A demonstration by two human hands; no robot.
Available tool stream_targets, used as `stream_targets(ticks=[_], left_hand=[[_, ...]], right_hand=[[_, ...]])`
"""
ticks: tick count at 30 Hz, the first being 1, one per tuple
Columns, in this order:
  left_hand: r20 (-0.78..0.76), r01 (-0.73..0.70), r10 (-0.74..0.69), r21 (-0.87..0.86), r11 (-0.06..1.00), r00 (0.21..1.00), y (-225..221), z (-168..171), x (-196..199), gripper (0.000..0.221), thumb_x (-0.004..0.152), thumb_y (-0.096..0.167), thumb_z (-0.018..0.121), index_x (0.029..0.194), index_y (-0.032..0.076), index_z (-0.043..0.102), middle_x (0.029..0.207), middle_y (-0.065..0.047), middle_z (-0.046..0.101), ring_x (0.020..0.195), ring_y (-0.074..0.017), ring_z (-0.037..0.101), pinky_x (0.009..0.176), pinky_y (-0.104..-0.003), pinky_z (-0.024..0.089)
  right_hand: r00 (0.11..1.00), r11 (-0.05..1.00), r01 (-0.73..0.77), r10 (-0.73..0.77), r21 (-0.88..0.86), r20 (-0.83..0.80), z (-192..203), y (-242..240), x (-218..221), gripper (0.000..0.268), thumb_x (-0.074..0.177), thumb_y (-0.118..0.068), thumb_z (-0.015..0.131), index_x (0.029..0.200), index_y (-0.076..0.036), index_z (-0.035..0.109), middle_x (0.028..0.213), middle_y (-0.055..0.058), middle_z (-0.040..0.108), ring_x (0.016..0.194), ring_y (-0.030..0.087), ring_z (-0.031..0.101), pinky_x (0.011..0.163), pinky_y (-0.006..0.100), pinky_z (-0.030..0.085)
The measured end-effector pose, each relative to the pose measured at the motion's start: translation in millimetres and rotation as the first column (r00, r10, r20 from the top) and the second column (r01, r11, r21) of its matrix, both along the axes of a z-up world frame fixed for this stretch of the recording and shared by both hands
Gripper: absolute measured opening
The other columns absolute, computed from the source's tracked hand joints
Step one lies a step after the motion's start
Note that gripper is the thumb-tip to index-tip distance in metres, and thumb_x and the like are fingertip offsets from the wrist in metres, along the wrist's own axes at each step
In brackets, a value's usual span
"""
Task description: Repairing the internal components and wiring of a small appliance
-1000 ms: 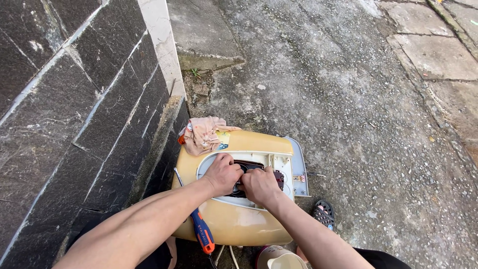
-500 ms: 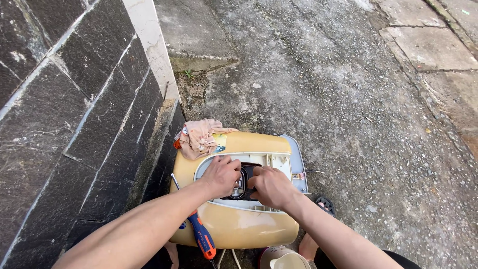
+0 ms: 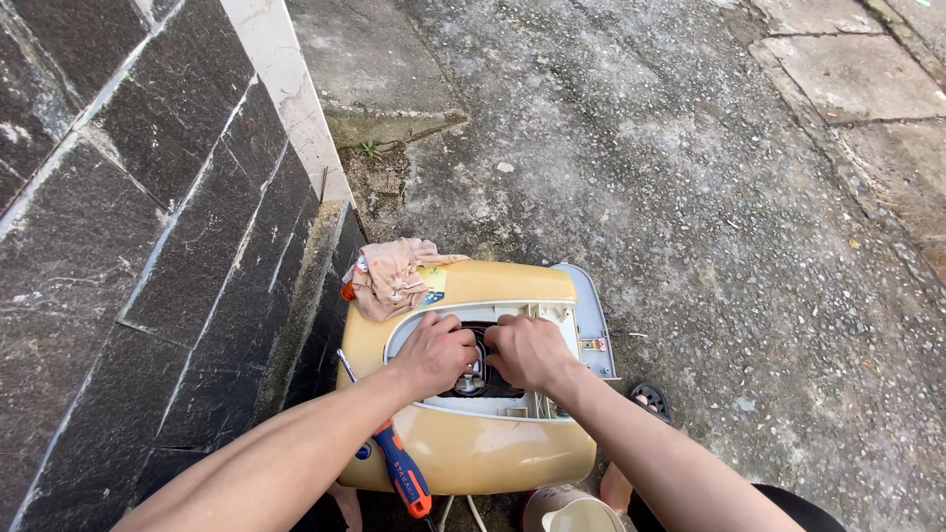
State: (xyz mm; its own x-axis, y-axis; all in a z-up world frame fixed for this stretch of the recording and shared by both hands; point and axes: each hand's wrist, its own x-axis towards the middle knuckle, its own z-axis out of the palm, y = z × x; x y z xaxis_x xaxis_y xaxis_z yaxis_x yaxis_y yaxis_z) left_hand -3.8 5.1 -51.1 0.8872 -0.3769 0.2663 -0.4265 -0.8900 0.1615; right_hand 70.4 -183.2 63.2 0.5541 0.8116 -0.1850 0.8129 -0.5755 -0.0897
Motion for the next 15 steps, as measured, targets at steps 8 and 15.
stream_targets(ticks=[8, 15], left_hand=[[0.038, -0.006, 0.007, -0.023, 1.0, 0.999, -0.6, 1.1, -1.4, 0.022, 0.085, 0.047, 0.07, 0.077, 0.027, 0.066, 0.088, 0.008, 0.054, 0.092, -0.0208, 0.05, 0.082, -0.041, 0.039], [-0.369, -0.204, 0.153, -0.103, 0.974, 0.917, 23.5, 68.9, 17.6, 0.014, 0.082, 0.048, 0.077, 0.086, 0.034, 0.077, 0.094, 0.005, 0.065, 0.091, -0.0266, 0.069, 0.081, -0.035, 0.059]], right_hand=[[0.997, 0.993, -0.051, 0.044, 0.11, 0.059, -59.1, 13.7, 23.5, 0.009, 0.085, -0.03, 0.072, 0.09, -0.023, 0.075, 0.086, 0.0, 0.066, 0.087, 0.026, 0.072, 0.075, 0.041, 0.063], [0.999, 0.989, -0.033, 0.031, 0.147, 0.018, -43.8, 13.5, 19.8, 0.01, 0.082, -0.03, 0.067, 0.075, -0.026, 0.073, 0.079, -0.004, 0.064, 0.085, 0.021, 0.071, 0.076, 0.035, 0.061]])
